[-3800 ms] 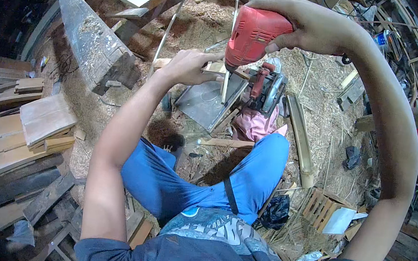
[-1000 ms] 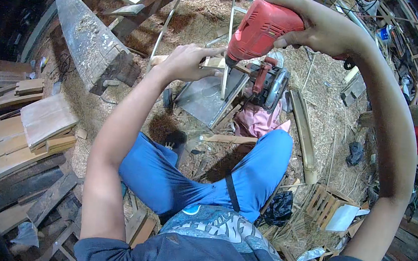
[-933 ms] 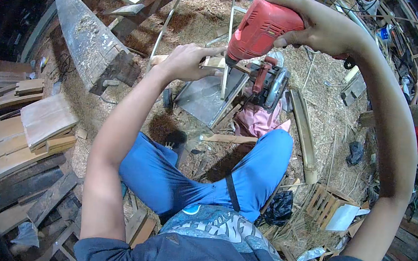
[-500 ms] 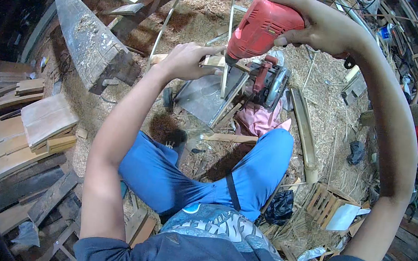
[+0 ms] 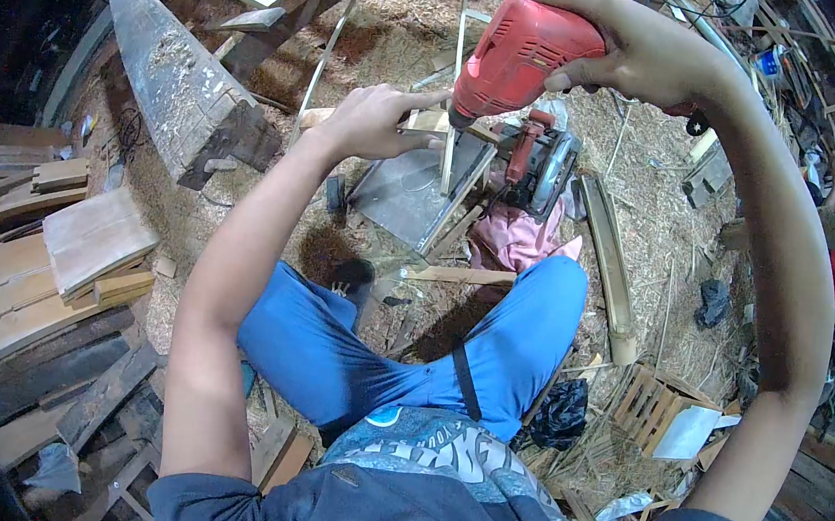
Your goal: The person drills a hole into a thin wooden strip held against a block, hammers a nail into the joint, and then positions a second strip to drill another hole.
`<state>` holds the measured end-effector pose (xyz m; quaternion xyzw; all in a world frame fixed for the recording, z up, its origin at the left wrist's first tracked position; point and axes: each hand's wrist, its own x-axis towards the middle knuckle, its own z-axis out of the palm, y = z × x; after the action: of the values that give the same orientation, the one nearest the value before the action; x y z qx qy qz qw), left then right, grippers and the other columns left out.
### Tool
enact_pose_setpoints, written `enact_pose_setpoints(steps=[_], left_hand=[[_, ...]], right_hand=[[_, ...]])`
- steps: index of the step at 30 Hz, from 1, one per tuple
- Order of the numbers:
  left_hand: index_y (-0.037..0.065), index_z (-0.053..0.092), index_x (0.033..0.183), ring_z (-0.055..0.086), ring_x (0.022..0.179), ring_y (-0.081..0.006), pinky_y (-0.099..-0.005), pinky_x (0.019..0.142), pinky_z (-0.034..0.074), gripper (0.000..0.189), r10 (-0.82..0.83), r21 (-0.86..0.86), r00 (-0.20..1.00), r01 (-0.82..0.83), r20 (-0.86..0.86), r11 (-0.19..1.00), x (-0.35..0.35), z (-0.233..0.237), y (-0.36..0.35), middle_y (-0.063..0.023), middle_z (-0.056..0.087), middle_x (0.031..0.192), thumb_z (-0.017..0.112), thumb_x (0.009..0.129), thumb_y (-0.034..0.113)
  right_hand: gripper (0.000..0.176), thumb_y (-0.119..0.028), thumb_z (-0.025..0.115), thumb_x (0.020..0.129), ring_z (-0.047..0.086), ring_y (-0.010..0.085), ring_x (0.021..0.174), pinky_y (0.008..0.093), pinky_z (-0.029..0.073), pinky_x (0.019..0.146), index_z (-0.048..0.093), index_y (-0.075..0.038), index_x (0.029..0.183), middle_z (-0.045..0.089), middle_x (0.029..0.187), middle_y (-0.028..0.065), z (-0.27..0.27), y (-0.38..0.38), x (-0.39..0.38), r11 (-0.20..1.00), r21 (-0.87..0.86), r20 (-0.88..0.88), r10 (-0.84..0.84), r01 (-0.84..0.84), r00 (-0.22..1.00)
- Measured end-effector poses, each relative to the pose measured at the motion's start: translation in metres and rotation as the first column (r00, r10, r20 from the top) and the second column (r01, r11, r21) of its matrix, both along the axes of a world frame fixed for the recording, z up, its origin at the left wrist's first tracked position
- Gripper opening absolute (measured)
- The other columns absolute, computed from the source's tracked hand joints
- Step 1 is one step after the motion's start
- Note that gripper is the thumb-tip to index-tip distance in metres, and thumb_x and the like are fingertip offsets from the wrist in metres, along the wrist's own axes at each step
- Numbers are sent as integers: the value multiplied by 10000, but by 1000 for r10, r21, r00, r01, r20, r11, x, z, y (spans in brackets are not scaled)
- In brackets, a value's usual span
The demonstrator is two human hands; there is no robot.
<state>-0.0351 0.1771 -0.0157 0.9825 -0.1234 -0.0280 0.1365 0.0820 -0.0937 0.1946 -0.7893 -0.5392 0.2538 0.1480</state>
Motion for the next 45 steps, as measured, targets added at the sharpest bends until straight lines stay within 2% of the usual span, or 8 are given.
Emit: enact_pose_setpoints(steps=[28,30,34,36,38,40,43,45], left_hand=[[388,525,1490,699,907,-421,-526,799,550,684,13,4,1000,-13,-25,1000,-4,8,-3,-196,735,923,741,861,544],[242,631,1399,710,849,-397,-500,764,548,622,8,-27,998,-6,57,1000,-5,7,-4,-181,717,822,798,826,418],[242,636,1392,714,872,-395,-498,775,550,611,18,-7,1000,-18,17,1000,-4,6,-3,-182,723,842,792,830,424],[393,517,1495,704,906,-418,-528,799,550,700,8,-11,1000,-8,-1,1000,-3,5,-1,-200,735,914,741,853,564],[394,515,1496,706,898,-414,-525,798,551,704,8,-4,1000,-8,7,1000,-3,4,0,-200,734,906,743,852,564],[395,513,1498,708,890,-411,-523,798,552,708,9,4,1000,-9,18,1000,-3,2,1,-201,734,898,745,850,564],[404,510,1498,711,871,-406,-516,787,555,706,-4,2,999,4,52,1000,-3,4,1,-202,731,882,744,851,563],[416,509,1496,712,845,-404,-515,773,557,701,24,-2,999,-24,-27,1000,-3,6,-1,-197,731,862,742,851,557]], right_hand=[[739,-315,780,926,649,282,1193,411,491,1019,427,-85,1534,674,1299,176,5,0,-10,999,-26,26,-35,36,999],[736,-316,778,928,649,284,1193,411,491,1019,429,-86,1532,675,1298,175,1,1,-8,999,-14,20,-34,34,999],[722,-318,775,931,651,286,1191,412,492,1016,436,-89,1526,676,1294,176,5,2,-10,999,-32,42,-17,18,999],[720,-328,771,934,643,290,1205,411,482,1030,436,-92,1526,675,1295,178,4,2,-9,1000,-24,45,-8,9,999],[718,-338,768,937,635,293,1219,410,471,1044,436,-94,1525,673,1296,181,-1,0,-6,1000,-16,49,2,-1,999],[704,-264,780,913,717,272,1040,418,565,870,454,-103,1516,714,1204,146,-11,-3,-2,993,102,97,46,-56,994],[807,-319,841,856,647,260,1185,397,521,1011,461,-58,1518,640,1340,167,-24,-6,-1,992,123,214,-34,8,976],[807,-333,841,853,648,261,1188,399,521,1010,468,-58,1514,647,1330,172,-28,-9,2,983,179,230,-9,-33,973]])
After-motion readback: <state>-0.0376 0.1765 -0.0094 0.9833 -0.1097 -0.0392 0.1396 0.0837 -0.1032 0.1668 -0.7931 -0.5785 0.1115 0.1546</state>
